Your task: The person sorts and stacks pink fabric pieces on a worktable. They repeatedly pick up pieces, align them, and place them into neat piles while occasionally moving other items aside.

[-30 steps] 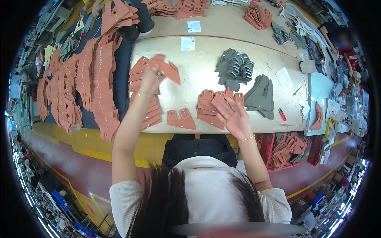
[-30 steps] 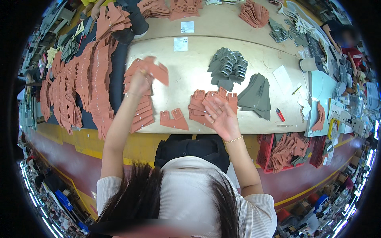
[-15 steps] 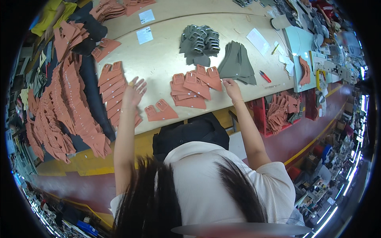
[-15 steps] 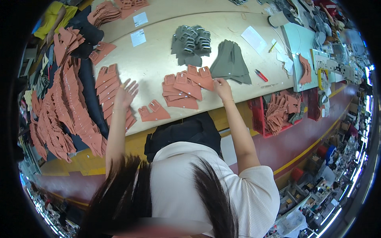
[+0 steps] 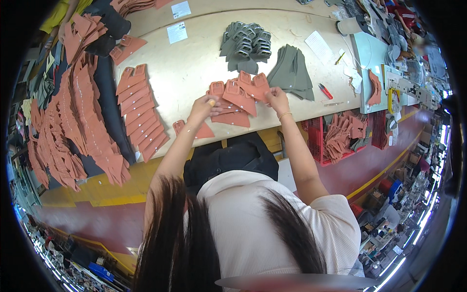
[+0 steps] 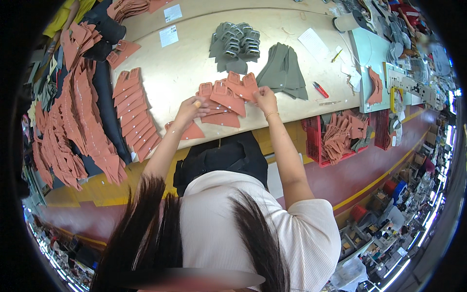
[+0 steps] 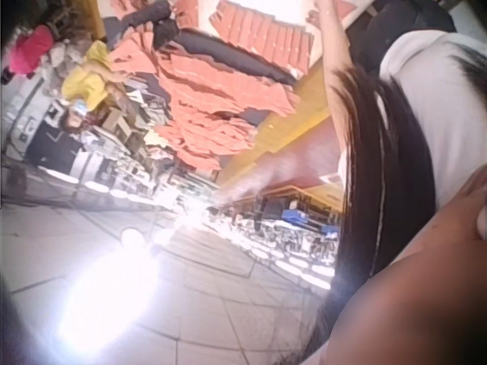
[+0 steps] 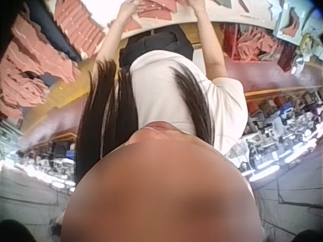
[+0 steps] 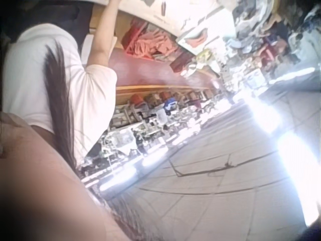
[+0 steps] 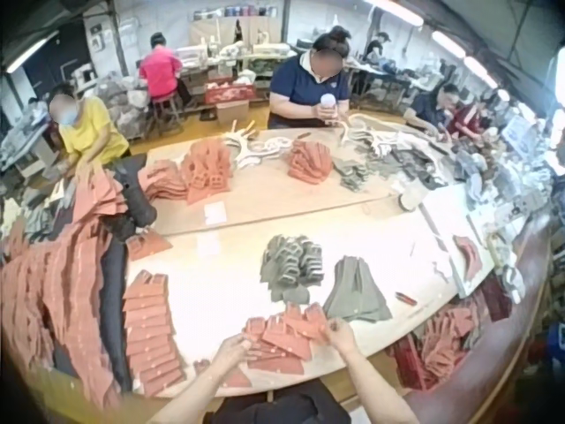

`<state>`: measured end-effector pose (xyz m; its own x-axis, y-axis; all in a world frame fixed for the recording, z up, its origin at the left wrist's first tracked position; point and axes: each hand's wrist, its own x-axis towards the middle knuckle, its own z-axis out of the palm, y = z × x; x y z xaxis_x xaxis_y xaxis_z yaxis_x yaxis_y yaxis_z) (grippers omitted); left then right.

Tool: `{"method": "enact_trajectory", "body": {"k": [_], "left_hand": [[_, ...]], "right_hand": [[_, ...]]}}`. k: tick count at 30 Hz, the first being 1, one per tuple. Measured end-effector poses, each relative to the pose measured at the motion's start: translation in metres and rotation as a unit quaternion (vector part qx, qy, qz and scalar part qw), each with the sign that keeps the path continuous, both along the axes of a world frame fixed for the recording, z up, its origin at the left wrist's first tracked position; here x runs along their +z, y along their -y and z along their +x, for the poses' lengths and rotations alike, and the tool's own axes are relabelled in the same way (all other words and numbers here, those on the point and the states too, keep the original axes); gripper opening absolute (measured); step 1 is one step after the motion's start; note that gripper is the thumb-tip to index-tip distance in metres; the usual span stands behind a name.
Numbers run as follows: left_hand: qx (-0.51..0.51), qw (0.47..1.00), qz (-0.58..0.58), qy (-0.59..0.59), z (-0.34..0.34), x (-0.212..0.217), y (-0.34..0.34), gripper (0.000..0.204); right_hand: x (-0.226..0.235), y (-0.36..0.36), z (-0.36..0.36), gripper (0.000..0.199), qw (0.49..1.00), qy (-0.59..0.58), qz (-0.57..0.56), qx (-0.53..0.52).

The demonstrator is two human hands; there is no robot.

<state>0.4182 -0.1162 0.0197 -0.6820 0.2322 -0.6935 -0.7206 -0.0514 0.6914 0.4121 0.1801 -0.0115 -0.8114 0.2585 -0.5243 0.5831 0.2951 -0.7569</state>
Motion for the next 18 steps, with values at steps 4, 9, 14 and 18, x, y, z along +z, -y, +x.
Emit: {"method": "enact_trajectory", "body": {"k": [4, 9, 14, 18], "left_hand": [[-0.067, 0.994, -0.073, 0.041, -0.024, 0.006, -0.031, 0.030], [-0.106, 0.989, -0.094, -0.032, -0.040, 0.019, -0.050, 0.019], [0.027, 0.995, 0.016, -0.097, -0.026, 0.049, -0.014, 0.017], [0.186, 0.981, 0.007, -0.061, 0.016, 0.051, 0.058, 0.018]], "right_hand": [[0.048, 0.005, -0.009, 0.018, 0.998, -0.061, 0.025, 0.023], [0.097, 0.005, -0.008, 0.017, 0.993, -0.112, 0.033, 0.021], [0.118, 0.007, -0.008, 0.019, 0.986, -0.158, 0.046, 0.018], [0.126, 0.018, -0.008, 0.019, 0.986, -0.156, 0.039, 0.033]]}}
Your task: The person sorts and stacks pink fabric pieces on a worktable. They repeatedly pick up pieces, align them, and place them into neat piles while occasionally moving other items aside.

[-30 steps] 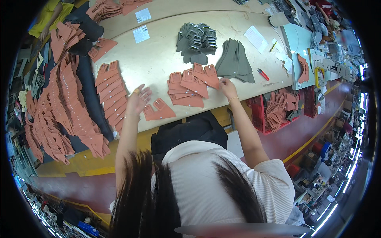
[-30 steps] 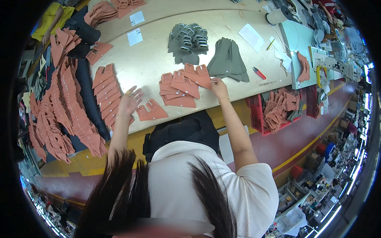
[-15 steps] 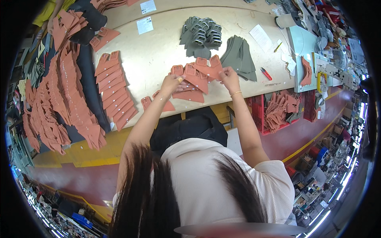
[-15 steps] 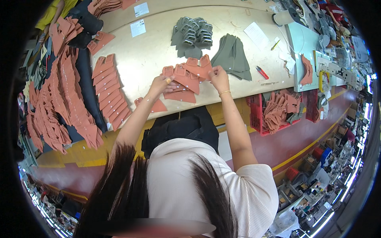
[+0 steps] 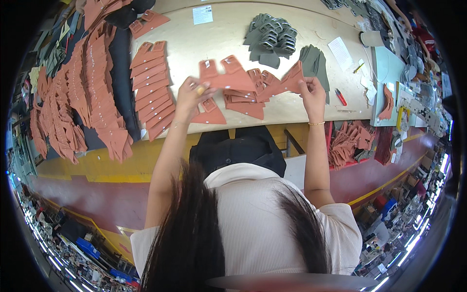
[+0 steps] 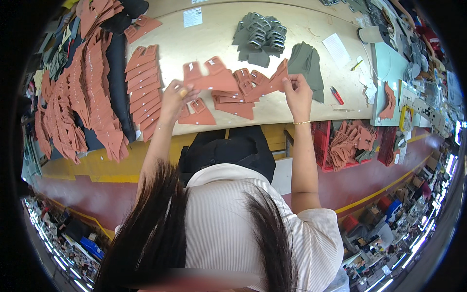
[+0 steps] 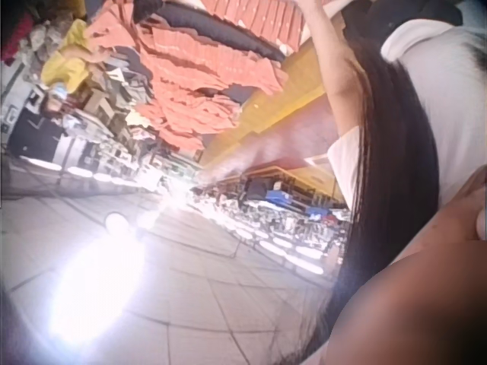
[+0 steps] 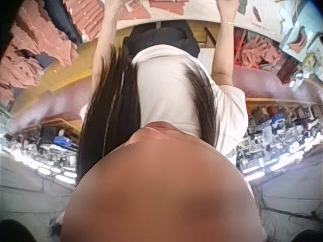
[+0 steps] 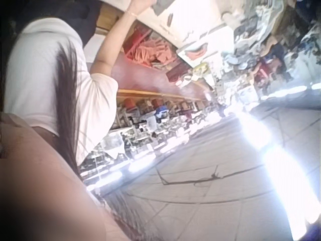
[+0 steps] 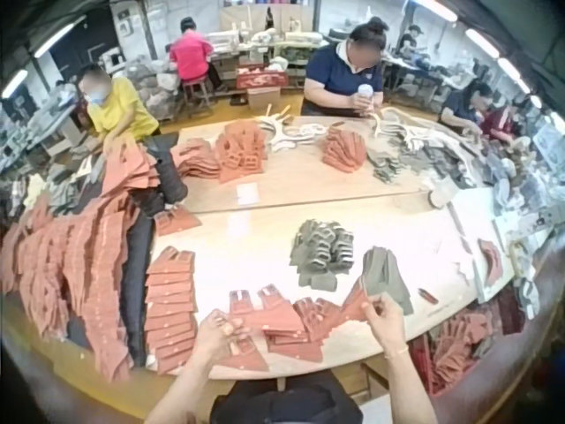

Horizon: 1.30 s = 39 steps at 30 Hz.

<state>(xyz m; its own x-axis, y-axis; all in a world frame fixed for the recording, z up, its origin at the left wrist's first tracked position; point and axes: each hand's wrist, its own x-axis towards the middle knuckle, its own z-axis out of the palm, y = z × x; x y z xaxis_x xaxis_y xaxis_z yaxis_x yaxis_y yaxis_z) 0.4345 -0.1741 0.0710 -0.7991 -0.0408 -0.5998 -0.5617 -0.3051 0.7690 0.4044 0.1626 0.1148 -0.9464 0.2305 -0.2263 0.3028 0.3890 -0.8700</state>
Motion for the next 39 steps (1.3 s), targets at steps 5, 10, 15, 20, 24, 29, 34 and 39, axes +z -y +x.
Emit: {"method": "enact_trajectory", "body": {"k": [5, 10, 15, 20, 24, 29, 34, 39], "left_hand": [[-0.006, 0.995, -0.053, 0.085, 0.056, -0.056, 0.042, 0.027], [-0.006, 0.991, -0.100, 0.090, 0.081, -0.092, 0.054, 0.027], [-0.001, 0.989, -0.110, 0.098, 0.086, -0.095, 0.060, 0.027], [0.025, 0.986, -0.134, 0.096, 0.089, -0.094, 0.055, 0.027], [0.078, 0.983, -0.139, 0.091, 0.086, -0.080, 0.044, 0.027], [-0.088, 0.916, -0.374, 0.118, 0.084, -0.039, 0.033, 0.022], [-0.157, 0.950, -0.268, 0.010, 0.064, -0.039, 0.003, 0.023], [-0.179, 0.902, -0.367, -0.141, 0.005, -0.070, -0.051, 0.035]], "right_hand": [[-0.003, 0.040, 0.000, 0.017, 0.996, -0.006, -0.066, 0.057], [-0.011, 0.102, 0.003, 0.017, 0.972, 0.005, -0.187, 0.142], [-0.037, 0.158, 0.017, 0.022, 0.920, 0.144, -0.319, 0.176], [-0.094, 0.191, 0.040, 0.024, 0.909, 0.229, -0.286, 0.200], [-0.103, 0.177, 0.049, 0.023, 0.940, 0.226, -0.125, 0.223], [-0.093, 0.111, 0.036, 0.017, 0.976, 0.035, 0.035, 0.214], [-0.118, 0.026, -0.020, 0.027, 0.931, -0.016, 0.307, 0.194], [-0.137, 0.015, -0.031, 0.040, 0.907, 0.066, 0.363, 0.203]]}}
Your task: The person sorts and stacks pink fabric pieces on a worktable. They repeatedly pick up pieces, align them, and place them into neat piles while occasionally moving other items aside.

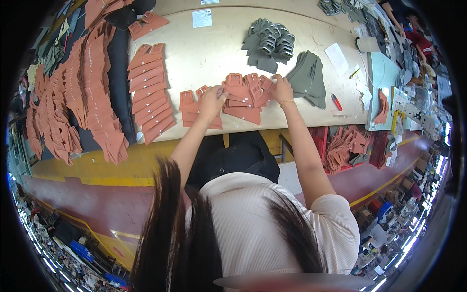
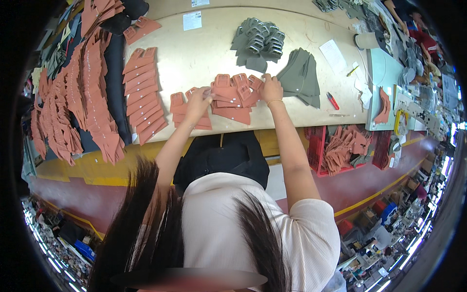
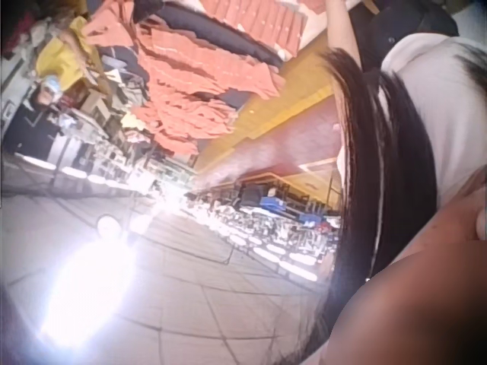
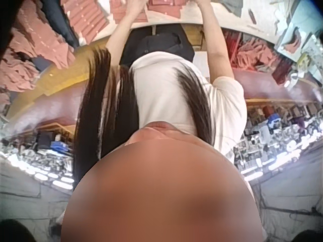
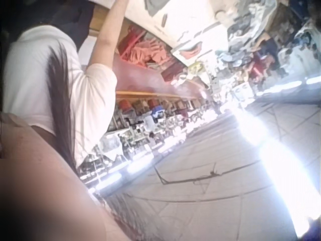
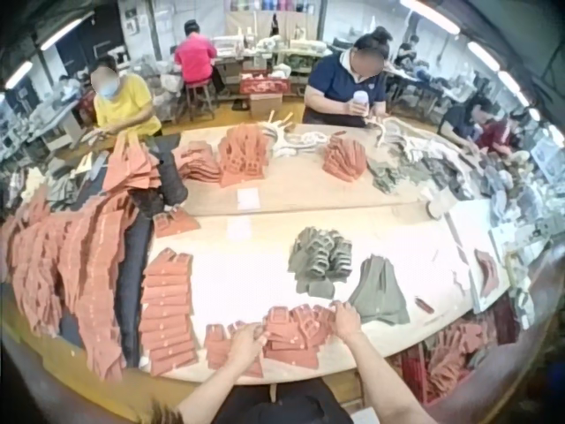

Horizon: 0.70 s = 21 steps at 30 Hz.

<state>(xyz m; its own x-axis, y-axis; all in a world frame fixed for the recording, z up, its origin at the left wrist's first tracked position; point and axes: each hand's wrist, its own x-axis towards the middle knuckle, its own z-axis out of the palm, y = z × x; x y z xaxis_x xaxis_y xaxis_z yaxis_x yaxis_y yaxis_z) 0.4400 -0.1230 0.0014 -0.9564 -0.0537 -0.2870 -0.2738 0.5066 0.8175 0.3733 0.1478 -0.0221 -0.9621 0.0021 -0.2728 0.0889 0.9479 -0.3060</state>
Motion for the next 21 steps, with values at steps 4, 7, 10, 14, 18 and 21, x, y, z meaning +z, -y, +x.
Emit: {"method": "enact_trajectory", "body": {"k": [4, 7, 10, 14, 18, 21], "left_hand": [[0.007, 0.994, -0.104, 0.037, -0.022, -0.004, -0.029, 0.045], [0.020, 0.987, -0.149, 0.047, -0.028, -0.001, -0.035, 0.051], [0.042, 0.985, -0.138, 0.095, -0.033, 0.002, -0.036, 0.052], [0.058, 0.987, -0.079, 0.125, -0.035, 0.005, -0.036, 0.047], [0.018, 0.988, -0.151, 0.001, -0.034, 0.008, -0.042, 0.039], [-0.001, 0.970, -0.228, -0.088, -0.034, 0.006, -0.045, 0.033]], "right_hand": [[0.007, 0.003, 0.000, 0.023, 0.995, 0.038, 0.087, 0.035], [0.029, -0.003, 0.013, 0.016, 0.994, -0.048, 0.066, 0.075], [0.061, -0.015, 0.016, 0.019, 0.996, 0.025, 0.019, 0.079], [0.109, -0.022, 0.017, 0.022, 0.996, 0.061, -0.033, 0.061], [0.141, -0.009, 0.013, 0.021, 0.999, 0.015, -0.022, 0.048], [0.158, 0.003, 0.006, 0.020, 0.998, -0.024, -0.045, 0.031]]}}
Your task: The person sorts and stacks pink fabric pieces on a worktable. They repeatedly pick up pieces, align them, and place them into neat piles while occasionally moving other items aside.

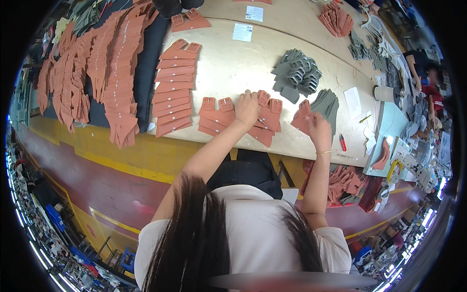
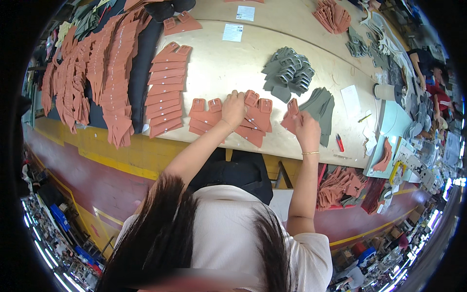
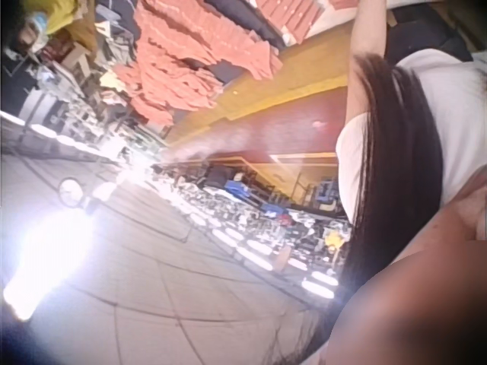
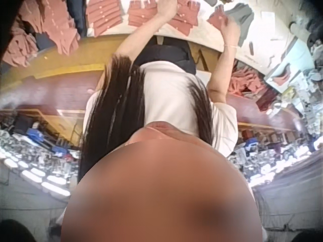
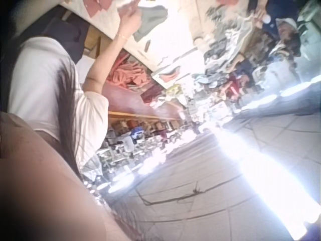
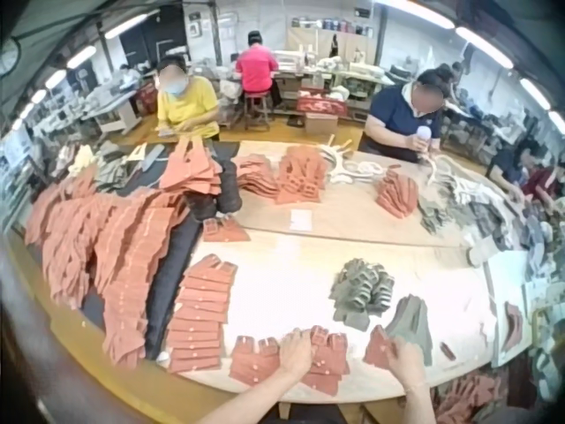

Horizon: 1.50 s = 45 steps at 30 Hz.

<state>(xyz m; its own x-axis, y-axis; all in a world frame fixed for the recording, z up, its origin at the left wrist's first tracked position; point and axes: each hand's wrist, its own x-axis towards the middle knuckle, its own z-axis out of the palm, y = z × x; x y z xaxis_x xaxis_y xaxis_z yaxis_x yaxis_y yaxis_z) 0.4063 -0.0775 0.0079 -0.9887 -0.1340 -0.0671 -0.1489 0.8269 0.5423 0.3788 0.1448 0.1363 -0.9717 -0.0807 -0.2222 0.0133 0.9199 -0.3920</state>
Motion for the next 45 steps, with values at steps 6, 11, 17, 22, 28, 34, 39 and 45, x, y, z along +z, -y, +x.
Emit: {"method": "enact_trajectory", "body": {"k": [6, 11, 17, 22, 28, 34, 39, 45], "left_hand": [[-0.079, 0.993, -0.081, -0.047, 0.004, -0.004, 0.005, 0.035], [-0.066, 0.995, 0.006, -0.073, 0.011, 0.010, -0.008, 0.035], [0.048, 0.904, 0.405, 0.130, 0.060, 0.036, -0.002, 0.033], [0.116, 0.781, 0.549, 0.275, 0.124, 0.071, 0.056, 0.033], [0.201, 0.748, 0.592, 0.224, 0.142, 0.118, 0.116, 0.026], [0.187, 0.766, 0.612, 0.055, 0.078, 0.125, 0.131, 0.031], [0.162, 0.798, 0.579, 0.030, 0.001, 0.063, 0.132, 0.032], [0.191, 0.903, 0.360, 0.132, -0.019, -0.023, 0.161, 0.030]], "right_hand": [[0.026, 0.033, -0.016, 0.021, 0.997, -0.024, -0.077, -0.016], [0.025, 0.077, -0.025, 0.021, 0.991, -0.032, -0.117, 0.065], [-0.025, 0.146, -0.031, 0.023, 0.902, 0.153, -0.387, 0.118], [-0.111, 0.190, -0.013, 0.026, 0.861, 0.305, -0.405, 0.038], [-0.148, 0.191, -0.001, 0.038, 0.934, 0.254, -0.237, 0.081], [-0.115, 0.179, -0.005, 0.048, 0.972, 0.171, -0.130, 0.101], [-0.097, 0.126, -0.004, 0.040, 0.973, 0.157, -0.166, 0.029], [-0.098, 0.056, 0.005, 0.031, 0.973, 0.174, -0.143, -0.046]]}}
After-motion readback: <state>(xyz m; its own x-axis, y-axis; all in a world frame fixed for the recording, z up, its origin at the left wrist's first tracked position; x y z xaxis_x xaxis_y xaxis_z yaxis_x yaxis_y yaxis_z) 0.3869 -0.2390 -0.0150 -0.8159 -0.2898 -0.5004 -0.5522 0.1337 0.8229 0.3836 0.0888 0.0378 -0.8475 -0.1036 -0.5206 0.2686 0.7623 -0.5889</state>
